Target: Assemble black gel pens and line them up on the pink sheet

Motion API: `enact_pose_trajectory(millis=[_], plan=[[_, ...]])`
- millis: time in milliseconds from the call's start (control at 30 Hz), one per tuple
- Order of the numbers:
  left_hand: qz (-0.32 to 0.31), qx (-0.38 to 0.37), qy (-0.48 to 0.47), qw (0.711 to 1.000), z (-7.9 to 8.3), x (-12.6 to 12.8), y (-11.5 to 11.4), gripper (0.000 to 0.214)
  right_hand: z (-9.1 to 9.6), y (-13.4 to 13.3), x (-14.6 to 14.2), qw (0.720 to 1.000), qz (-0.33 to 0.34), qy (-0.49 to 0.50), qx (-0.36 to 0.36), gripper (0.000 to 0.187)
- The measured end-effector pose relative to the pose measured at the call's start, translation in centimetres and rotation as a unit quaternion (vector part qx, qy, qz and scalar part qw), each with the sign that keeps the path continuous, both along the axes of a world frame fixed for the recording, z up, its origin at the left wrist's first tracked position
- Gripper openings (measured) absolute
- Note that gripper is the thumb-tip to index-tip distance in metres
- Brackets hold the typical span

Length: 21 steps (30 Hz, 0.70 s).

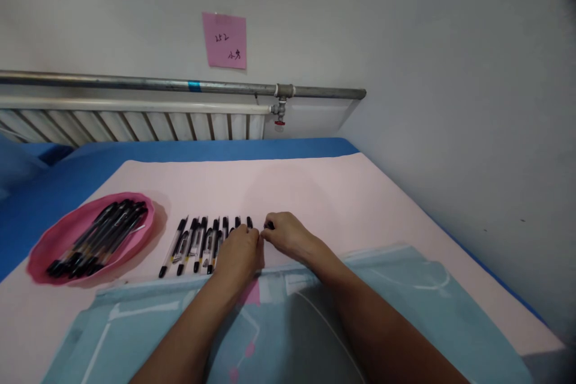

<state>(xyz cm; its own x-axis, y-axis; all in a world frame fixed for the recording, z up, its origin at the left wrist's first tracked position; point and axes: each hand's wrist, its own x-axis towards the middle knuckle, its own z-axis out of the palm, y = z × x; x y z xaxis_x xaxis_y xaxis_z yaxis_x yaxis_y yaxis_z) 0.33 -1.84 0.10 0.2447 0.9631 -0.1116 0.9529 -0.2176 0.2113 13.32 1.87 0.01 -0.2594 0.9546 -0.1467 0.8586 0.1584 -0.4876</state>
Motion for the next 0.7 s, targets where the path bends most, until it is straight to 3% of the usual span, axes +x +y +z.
enact_pose_trajectory(millis=[333,567,700], plan=[[0.013,-0.01,-0.021,1.0,-0.1,-1.5,0.8,0.025,0.3,-0.9,0.0,0.996,0.049,0.04,-0.055,0.018],[0.008,-0.031,-0.015,0.999,0.1,-1.4,0.7,0.027,-0.6,-0.1,0.4,0.994,-0.008,0.106,-0.017,0.017],[0.004,-0.036,-0.021,0.999,0.1,-1.4,0.7,0.029,-0.8,0.3,-0.1,0.992,-0.047,0.113,0.019,0.029]])
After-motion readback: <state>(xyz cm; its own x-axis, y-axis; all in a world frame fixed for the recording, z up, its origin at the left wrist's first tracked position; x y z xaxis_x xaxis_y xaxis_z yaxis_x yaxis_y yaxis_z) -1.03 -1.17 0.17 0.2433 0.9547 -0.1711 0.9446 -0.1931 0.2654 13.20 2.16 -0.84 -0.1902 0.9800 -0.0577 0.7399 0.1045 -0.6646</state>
